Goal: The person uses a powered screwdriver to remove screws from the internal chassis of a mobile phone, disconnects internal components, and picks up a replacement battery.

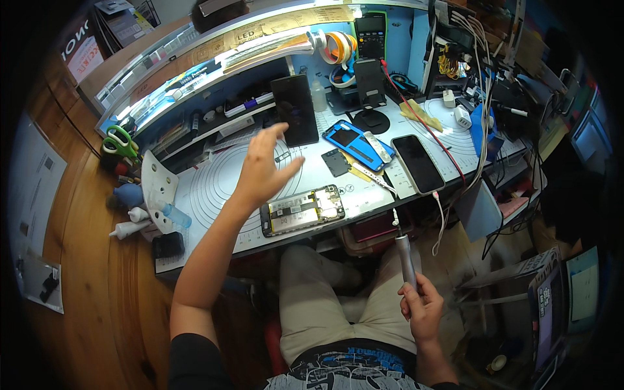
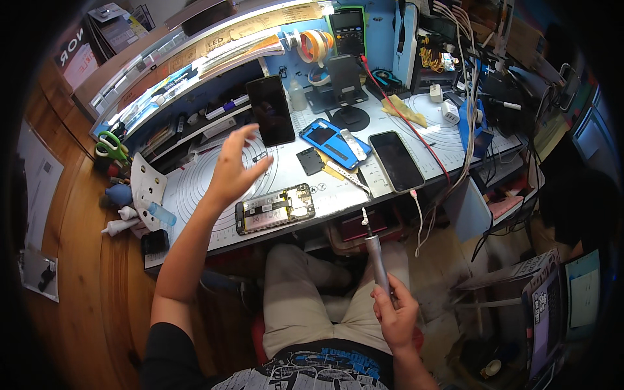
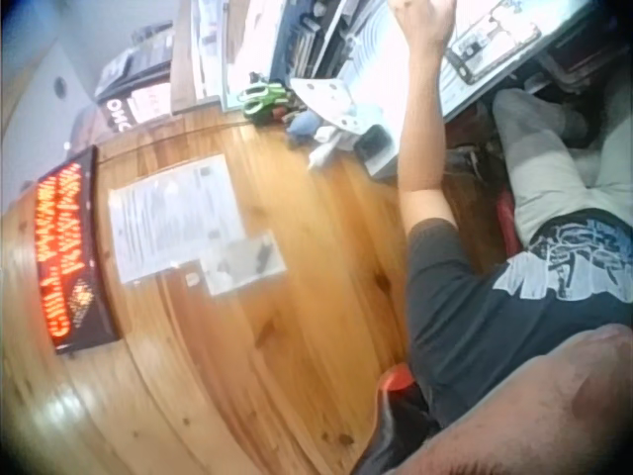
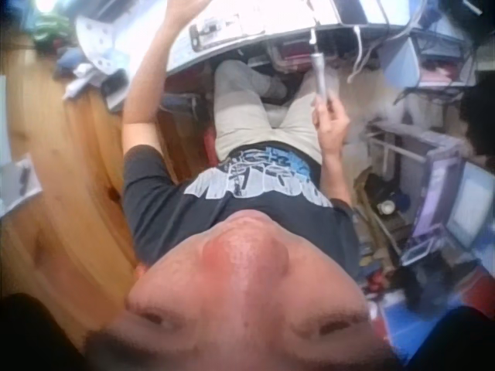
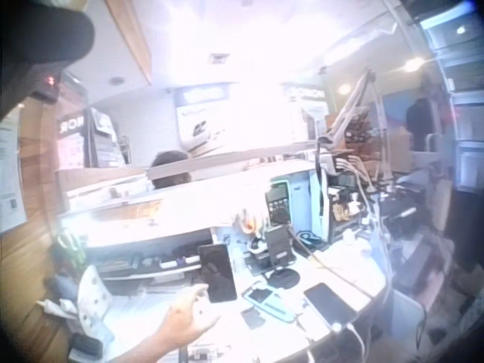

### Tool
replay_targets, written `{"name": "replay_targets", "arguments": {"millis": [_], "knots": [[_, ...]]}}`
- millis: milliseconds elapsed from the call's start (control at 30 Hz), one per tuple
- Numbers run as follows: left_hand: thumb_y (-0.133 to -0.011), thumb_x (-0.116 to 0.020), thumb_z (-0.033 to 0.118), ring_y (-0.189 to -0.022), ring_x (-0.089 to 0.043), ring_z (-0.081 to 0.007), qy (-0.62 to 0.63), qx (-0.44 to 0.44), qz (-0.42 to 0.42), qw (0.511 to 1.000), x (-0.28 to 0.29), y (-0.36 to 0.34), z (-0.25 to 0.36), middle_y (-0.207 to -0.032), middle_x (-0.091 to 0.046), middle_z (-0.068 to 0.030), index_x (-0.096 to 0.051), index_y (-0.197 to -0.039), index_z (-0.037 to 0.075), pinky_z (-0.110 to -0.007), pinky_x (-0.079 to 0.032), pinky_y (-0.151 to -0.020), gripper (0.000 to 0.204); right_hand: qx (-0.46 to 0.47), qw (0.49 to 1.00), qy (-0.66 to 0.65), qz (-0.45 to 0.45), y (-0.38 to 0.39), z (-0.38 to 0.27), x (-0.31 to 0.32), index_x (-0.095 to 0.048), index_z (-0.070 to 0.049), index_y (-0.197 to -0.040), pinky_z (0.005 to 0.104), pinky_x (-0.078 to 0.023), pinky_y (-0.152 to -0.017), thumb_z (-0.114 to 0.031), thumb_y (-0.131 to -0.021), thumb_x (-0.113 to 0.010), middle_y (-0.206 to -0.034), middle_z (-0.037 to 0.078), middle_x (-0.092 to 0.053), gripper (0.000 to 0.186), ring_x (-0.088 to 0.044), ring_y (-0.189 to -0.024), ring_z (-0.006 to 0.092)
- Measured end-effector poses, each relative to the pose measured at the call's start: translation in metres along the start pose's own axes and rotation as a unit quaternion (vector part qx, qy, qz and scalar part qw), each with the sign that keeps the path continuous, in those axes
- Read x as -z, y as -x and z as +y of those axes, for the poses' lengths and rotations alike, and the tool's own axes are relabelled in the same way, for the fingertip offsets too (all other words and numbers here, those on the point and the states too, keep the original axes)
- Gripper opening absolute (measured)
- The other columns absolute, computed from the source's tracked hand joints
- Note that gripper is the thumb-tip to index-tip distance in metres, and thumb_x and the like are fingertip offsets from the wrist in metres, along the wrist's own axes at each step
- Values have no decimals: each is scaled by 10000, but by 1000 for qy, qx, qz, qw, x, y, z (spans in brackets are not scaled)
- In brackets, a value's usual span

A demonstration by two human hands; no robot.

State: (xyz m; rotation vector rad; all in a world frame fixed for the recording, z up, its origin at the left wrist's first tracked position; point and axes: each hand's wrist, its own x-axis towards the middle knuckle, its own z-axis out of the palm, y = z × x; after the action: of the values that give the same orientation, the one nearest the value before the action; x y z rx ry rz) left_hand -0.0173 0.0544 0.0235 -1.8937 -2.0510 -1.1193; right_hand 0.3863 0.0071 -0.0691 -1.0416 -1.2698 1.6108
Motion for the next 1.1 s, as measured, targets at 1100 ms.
{"name": "replay_targets", "arguments": {"millis": [1100], "knots": [[-775, -864, 220, -948, -643, -200, 186, 206, 142, 950, -55, -61, -64, -1049, -648, -127, -429, -1350, -43, -335, -532, -848, 768, -22, 998, 12, -52, 16, 22, 20, -577, 78, -1339, 191, -385, -496, -32, -973, -649, -848, 47, -669, 389, -504, -575, 21]]}}
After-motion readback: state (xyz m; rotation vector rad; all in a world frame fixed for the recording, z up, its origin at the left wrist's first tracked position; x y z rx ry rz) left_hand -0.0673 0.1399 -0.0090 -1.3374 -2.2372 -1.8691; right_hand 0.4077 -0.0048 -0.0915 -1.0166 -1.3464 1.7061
